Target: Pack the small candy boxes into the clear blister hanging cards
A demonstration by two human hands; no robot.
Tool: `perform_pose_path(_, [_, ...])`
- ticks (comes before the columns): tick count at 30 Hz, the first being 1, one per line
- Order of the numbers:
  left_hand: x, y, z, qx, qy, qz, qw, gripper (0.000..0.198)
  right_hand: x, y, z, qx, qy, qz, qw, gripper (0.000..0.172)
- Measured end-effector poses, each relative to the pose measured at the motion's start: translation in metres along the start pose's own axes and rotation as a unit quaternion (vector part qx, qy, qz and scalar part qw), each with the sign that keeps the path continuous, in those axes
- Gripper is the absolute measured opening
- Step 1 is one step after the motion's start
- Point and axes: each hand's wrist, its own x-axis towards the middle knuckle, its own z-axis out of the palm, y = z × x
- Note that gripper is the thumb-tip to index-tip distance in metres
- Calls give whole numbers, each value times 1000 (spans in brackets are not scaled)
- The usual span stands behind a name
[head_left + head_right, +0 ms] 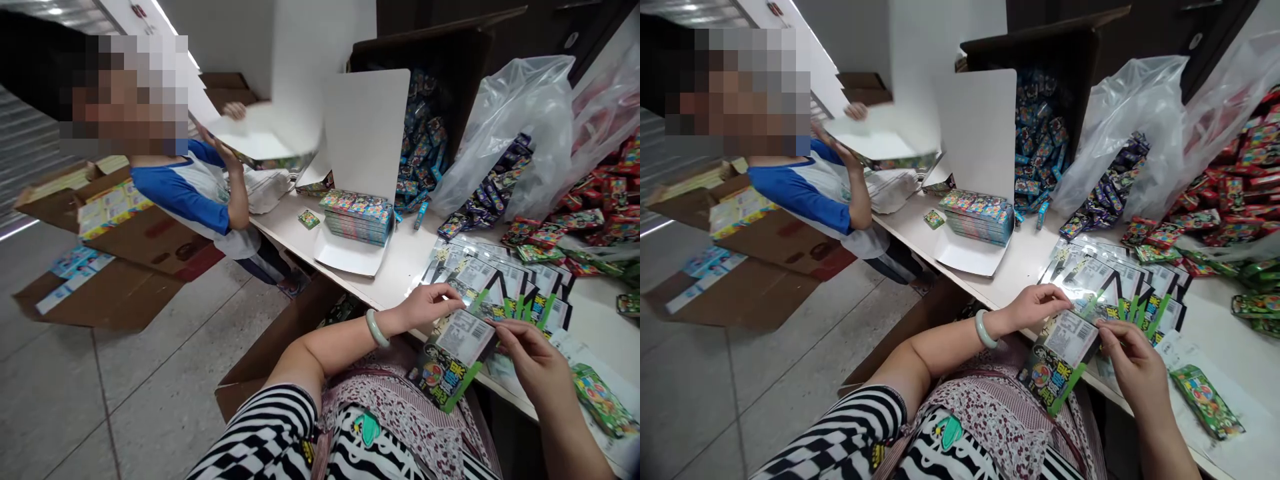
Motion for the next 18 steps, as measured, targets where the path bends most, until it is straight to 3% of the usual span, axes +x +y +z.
perform_pose_path(3, [3, 0, -2, -71, -3, -5, 997, 56, 4, -2, 5, 85, 21, 32, 996, 45])
perform_pose_path(5, [4, 0, -5, -84, -14, -3, 996, 60, 6, -3, 6, 88, 0, 33, 996, 47])
perform_pose_path(8, [4, 2, -7, -67, -31, 13, 997, 46, 5, -9, 4, 31, -29, -7, 999, 33])
perform_pose_path(11, [4, 8, -7, -49, -37, 22, 998, 38, 5, -22, 2, -8, -51, -48, 998, 31])
perform_pose_path(18, [13, 31, -3, -12, -14, 0, 1000, 18, 26, -56, 2, 76, -112, 91, 987, 36])
